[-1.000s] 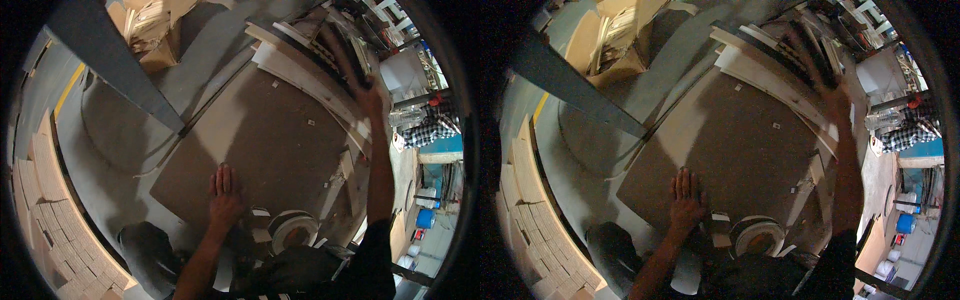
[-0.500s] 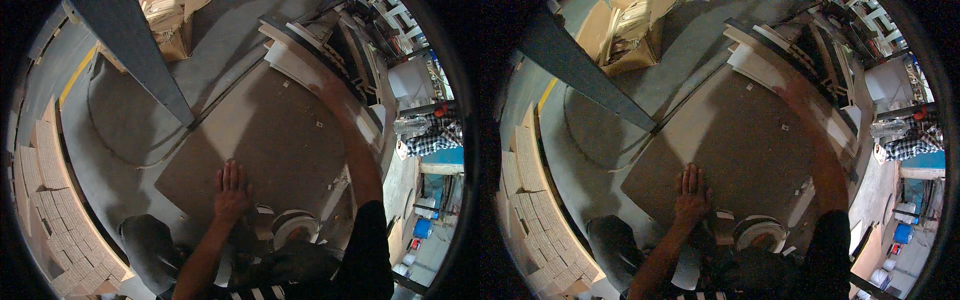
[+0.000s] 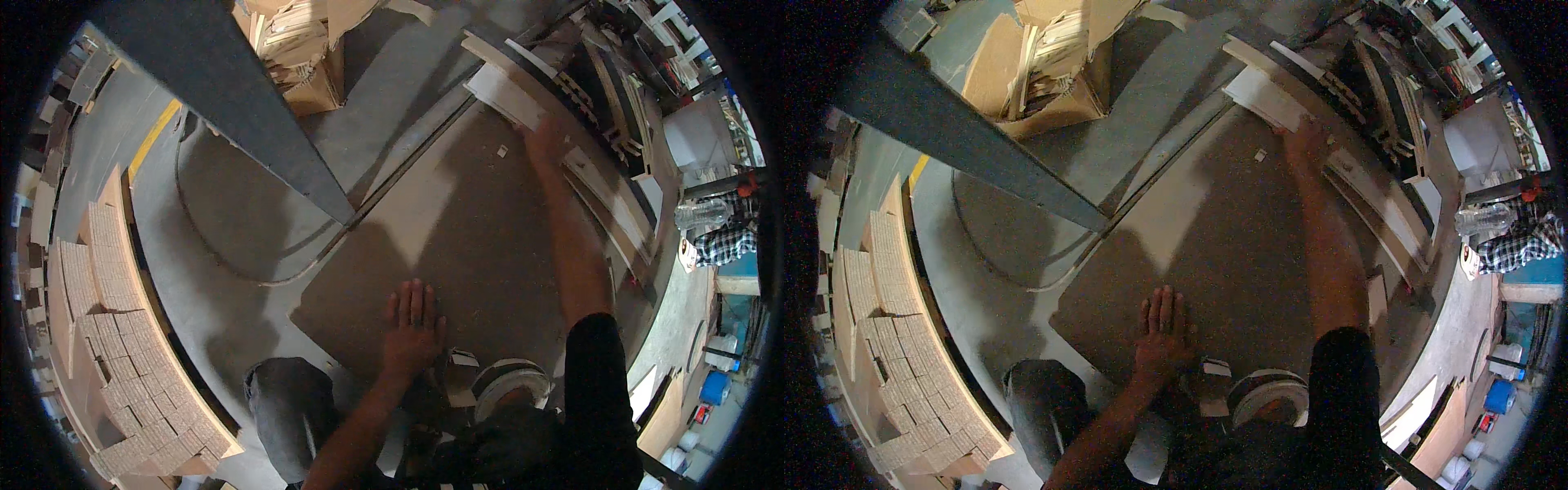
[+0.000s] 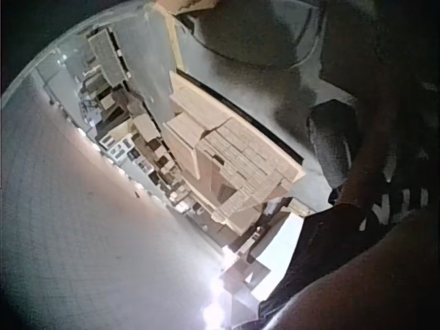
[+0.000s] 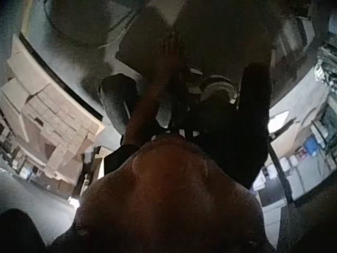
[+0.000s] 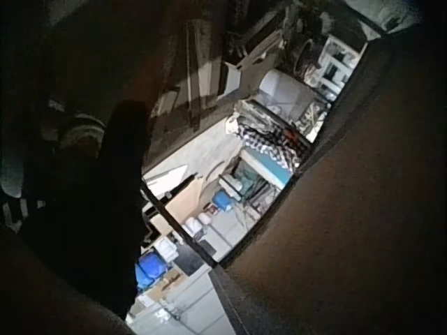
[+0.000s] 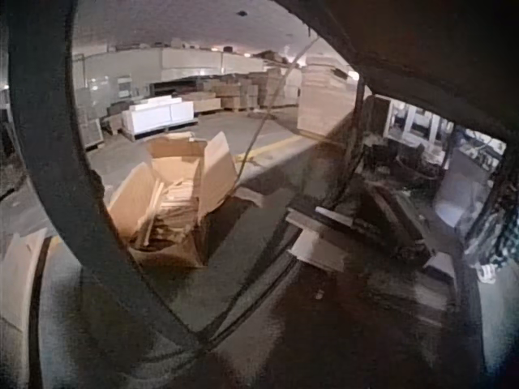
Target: The person coils a white cable into a neat loop and places it on a workbench. Then the person clears the workbench by moving several small wooden pieces and debris to the side.
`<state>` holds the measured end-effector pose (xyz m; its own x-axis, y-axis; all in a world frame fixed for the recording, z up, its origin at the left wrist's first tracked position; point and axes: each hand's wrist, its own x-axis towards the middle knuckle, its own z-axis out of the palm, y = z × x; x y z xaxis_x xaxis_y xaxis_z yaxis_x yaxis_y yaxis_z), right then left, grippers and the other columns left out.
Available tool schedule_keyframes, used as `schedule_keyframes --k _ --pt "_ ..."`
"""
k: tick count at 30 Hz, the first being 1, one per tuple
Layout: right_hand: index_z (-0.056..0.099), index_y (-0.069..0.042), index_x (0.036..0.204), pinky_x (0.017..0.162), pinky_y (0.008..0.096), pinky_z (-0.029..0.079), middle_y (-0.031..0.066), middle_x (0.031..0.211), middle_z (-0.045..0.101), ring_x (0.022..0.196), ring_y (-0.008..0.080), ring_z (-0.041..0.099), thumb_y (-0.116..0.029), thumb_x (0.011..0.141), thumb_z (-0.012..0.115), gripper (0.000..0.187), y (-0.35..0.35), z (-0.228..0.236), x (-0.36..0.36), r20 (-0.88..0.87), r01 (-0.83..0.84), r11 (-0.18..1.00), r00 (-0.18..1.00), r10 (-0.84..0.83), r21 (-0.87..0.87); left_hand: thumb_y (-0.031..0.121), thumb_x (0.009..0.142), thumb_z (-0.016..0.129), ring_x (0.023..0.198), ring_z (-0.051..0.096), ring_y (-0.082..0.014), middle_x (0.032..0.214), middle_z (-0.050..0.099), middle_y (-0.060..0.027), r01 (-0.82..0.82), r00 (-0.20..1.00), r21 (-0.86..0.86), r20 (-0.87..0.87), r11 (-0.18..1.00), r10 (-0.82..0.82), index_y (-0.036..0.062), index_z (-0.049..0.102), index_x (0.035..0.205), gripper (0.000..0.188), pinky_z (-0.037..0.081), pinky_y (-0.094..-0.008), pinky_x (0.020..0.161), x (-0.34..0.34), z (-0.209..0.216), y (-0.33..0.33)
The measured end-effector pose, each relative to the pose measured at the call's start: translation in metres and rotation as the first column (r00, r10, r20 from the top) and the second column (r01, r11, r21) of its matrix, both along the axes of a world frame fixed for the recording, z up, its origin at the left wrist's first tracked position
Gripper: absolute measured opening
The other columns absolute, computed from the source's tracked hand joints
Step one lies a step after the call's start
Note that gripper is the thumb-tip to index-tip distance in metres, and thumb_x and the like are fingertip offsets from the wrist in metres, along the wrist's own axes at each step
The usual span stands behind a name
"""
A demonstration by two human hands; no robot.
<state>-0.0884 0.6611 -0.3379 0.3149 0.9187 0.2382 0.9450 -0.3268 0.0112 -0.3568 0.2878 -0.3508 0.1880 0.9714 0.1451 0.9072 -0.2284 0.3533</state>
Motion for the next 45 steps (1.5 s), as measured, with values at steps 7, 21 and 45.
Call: schedule_keyframes --k 7,21,45 --pt "0.055 -0.013 0.137 0.108 0.0644 0.029 0.0124 0.138 0.056 0.132 0.0345 0.047 -0.058 0.087 0.065 0.068 0.019 0.002 -0.005 0.059 -0.026 0.999 0.998 0.029 -0.045 0.033 0.096 0.055 0.145 0.033 -0.0375 0.155 0.034 -0.0222 0.009 1.0 -0.016 -0.013 1.0 -0.009 -0.0019 0.043 0.145 0.061 0.024 -0.0537 0.119 -0.005 0.007 -0.002" --pt "0.034 -0.01 0.152 0.093 0.052 0.051 0.0236 0.148 0.041 0.129 0.0421 0.049 -0.046 0.09 0.065 0.077 -0.331 -0.004 0.178 0.064 -0.289 0.925 0.947 0.313 -0.245 0.029 0.096 0.055 0.145 0.031 -0.0391 0.155 0.034 -0.0233 -0.009 1.0 0.034 -0.018 0.999 0.009 -0.003 0.044 0.143 0.058 0.024 -0.0547 0.119 0.005 0.002 -0.001" --pt "0.064 -0.002 0.105 0.061 0.0392 0.056 0.0098 0.085 0.065 0.07 0.0192 0.063 -0.051 0.094 0.064 0.051 -0.431 0.106 0.341 -0.387 0.345 0.68 0.62 -0.683 -0.647 0.031 0.102 0.048 0.144 0.033 -0.0357 0.149 0.042 -0.0216 -0.038 0.997 0.125 0.066 0.991 0.03 0.0003 0.046 0.142 0.051 0.022 -0.0541 0.12 -0.045 -0.02 0.017"
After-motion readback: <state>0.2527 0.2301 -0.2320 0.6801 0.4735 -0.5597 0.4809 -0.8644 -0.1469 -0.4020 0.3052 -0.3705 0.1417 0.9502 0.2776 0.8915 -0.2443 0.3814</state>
